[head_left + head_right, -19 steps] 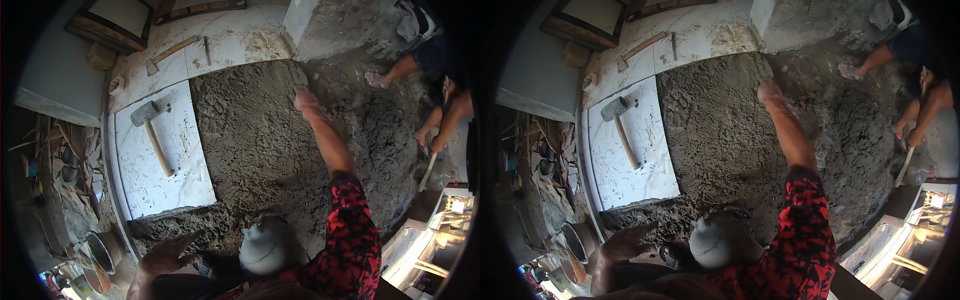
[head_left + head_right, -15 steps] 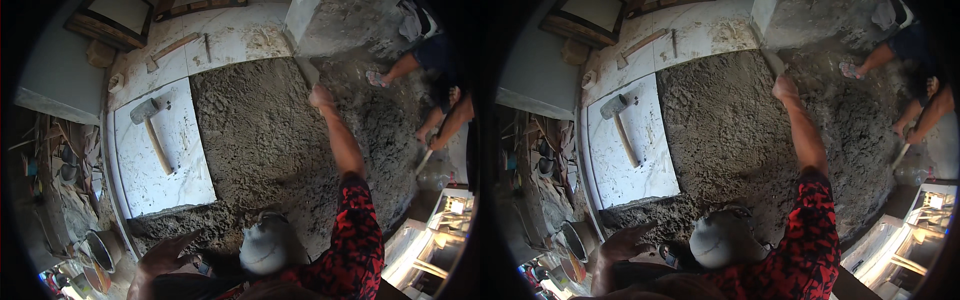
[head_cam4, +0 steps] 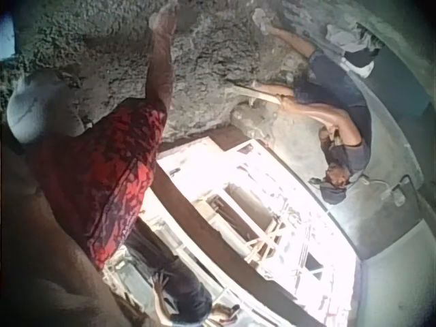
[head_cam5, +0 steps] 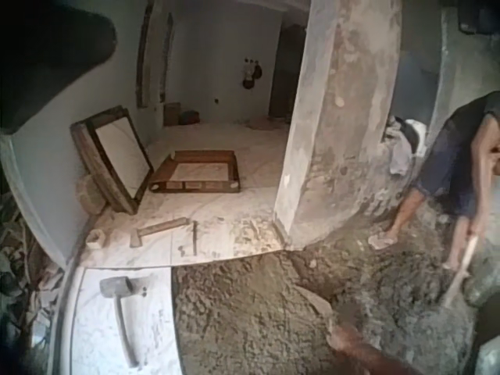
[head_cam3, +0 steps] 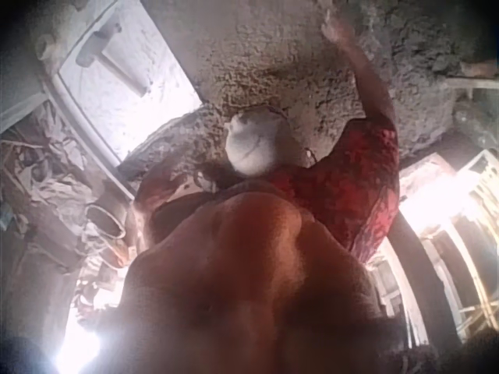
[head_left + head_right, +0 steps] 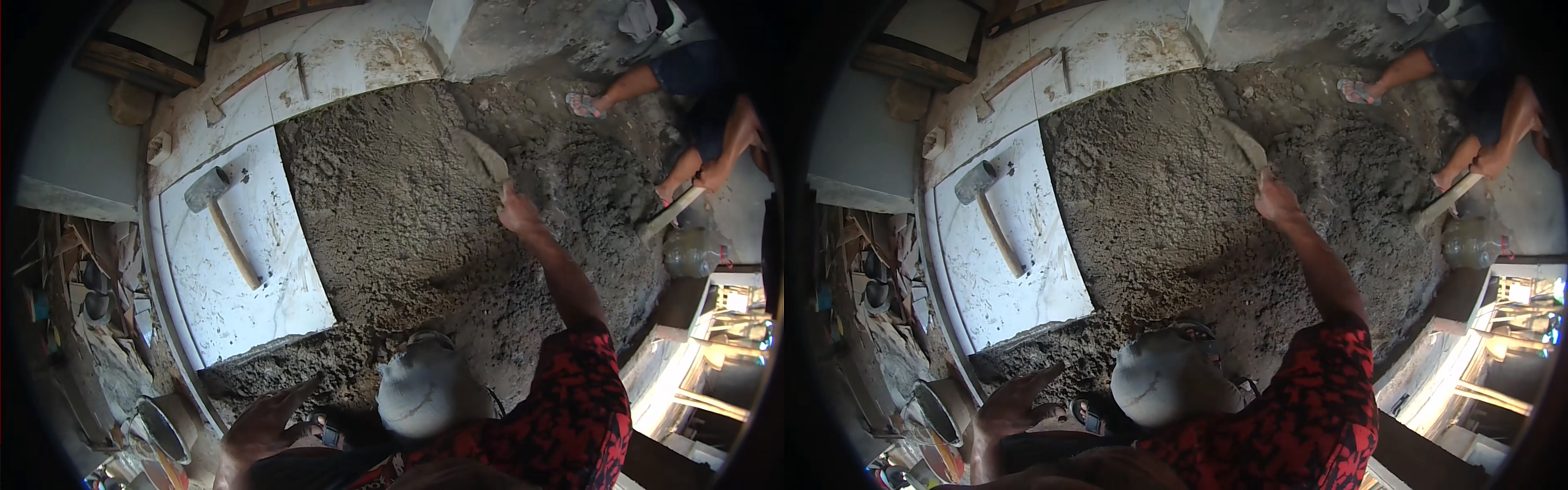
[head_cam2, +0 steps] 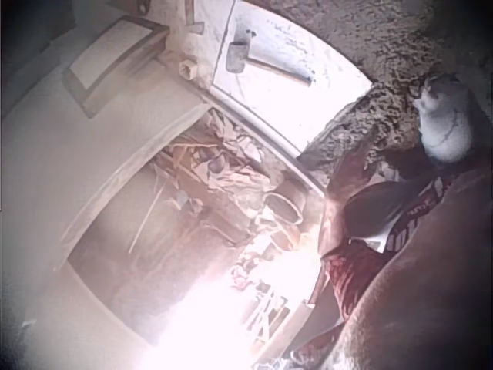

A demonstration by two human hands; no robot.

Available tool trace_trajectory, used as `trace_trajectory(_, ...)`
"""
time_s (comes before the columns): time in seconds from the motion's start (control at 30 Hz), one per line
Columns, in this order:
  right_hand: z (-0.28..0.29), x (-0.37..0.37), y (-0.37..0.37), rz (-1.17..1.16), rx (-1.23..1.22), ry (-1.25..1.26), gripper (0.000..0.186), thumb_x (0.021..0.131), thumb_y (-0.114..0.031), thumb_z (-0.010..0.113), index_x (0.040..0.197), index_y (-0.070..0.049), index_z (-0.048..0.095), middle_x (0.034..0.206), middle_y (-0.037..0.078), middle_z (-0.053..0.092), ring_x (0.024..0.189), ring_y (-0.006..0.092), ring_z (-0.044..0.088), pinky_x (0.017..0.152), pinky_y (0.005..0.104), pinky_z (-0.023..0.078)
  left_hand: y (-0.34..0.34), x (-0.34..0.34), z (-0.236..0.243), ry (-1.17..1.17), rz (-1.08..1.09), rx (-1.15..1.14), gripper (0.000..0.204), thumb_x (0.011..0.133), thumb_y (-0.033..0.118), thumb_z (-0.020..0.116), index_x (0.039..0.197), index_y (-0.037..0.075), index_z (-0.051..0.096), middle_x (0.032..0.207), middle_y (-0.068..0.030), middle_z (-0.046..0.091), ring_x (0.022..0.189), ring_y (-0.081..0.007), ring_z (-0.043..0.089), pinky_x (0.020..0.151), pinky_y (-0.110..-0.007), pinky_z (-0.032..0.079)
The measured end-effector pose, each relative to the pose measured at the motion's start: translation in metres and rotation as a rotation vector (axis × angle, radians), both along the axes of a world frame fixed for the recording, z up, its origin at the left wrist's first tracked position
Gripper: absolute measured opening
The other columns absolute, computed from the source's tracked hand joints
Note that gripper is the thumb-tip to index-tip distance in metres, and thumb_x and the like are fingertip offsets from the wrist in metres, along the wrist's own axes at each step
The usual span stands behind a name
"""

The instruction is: Using a hand trowel to level and smooth a wet concrete base for tile installation.

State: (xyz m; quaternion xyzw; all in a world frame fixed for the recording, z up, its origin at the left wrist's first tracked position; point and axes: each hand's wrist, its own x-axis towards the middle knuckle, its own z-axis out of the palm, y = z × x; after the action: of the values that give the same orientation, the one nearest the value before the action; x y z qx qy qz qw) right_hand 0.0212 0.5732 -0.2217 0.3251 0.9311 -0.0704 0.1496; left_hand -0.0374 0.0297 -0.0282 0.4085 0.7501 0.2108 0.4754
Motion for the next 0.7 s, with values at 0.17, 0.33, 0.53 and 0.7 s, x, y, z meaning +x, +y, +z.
trace_trajectory(0.17, -0.024, 0.033, 0.061, -0.275, -0.006, 0.127, 0.054, 0.084, -0.016, 0.052, 0.13, 0.005, 0.033, 0.099, 0.032, 0.062, 0.094, 0.0471, 0.061, 0.083, 0.0526, 0.049, 0.004, 0.0, 0.004, 0.023, -0.031, 0.067, 0.069, 0.089, 0.038, 0.061, 0.144, 0.008, 0.033, 0.13, -0.0229, 0.053, 0.113, -0.0395, 0.057, 0.095, -0.046, 0.047)
trace_trajectory(0.33, -0.004, 0.075, 0.027, -0.035, 0.018, -0.078, 0.048, 0.089, -0.018, 0.046, 0.128, 0.007, 0.035, 0.101, 0.03, 0.062, 0.096, 0.0457, 0.061, 0.083, 0.0516, 0.049, 0.002, 0.003, 0.003, 0.016, -0.04, 0.01, 0.069, 0.089, 0.039, 0.061, 0.143, 0.007, 0.033, 0.134, -0.0222, 0.05, 0.118, -0.038, 0.054, 0.099, -0.046, 0.044)
trace_trajectory(0.53, -0.032, 0.051, 0.055, -0.192, -0.062, 0.045, 0.052, 0.092, -0.024, 0.042, 0.135, 0.004, 0.033, 0.103, 0.03, 0.062, 0.094, 0.0457, 0.061, 0.081, 0.0514, 0.049, 0.003, 0.001, 0.007, -0.018, -0.015, 0.055, 0.07, 0.089, 0.041, 0.06, 0.144, 0.007, 0.033, 0.135, -0.0225, 0.049, 0.119, -0.0393, 0.052, 0.1, -0.045, 0.044)
trace_trajectory(0.7, -0.053, 0.086, 0.039, 0.03, 0.074, 0.03, 0.058, 0.088, -0.022, 0.053, 0.138, -0.001, 0.033, 0.102, 0.031, 0.061, 0.091, 0.0451, 0.061, 0.078, 0.0513, 0.049, -0.003, 0.007, 0.008, 0.014, -0.012, -0.022, 0.072, 0.089, 0.044, 0.059, 0.143, 0.005, 0.034, 0.134, -0.0231, 0.049, 0.12, -0.0392, 0.052, 0.099, -0.045, 0.045)
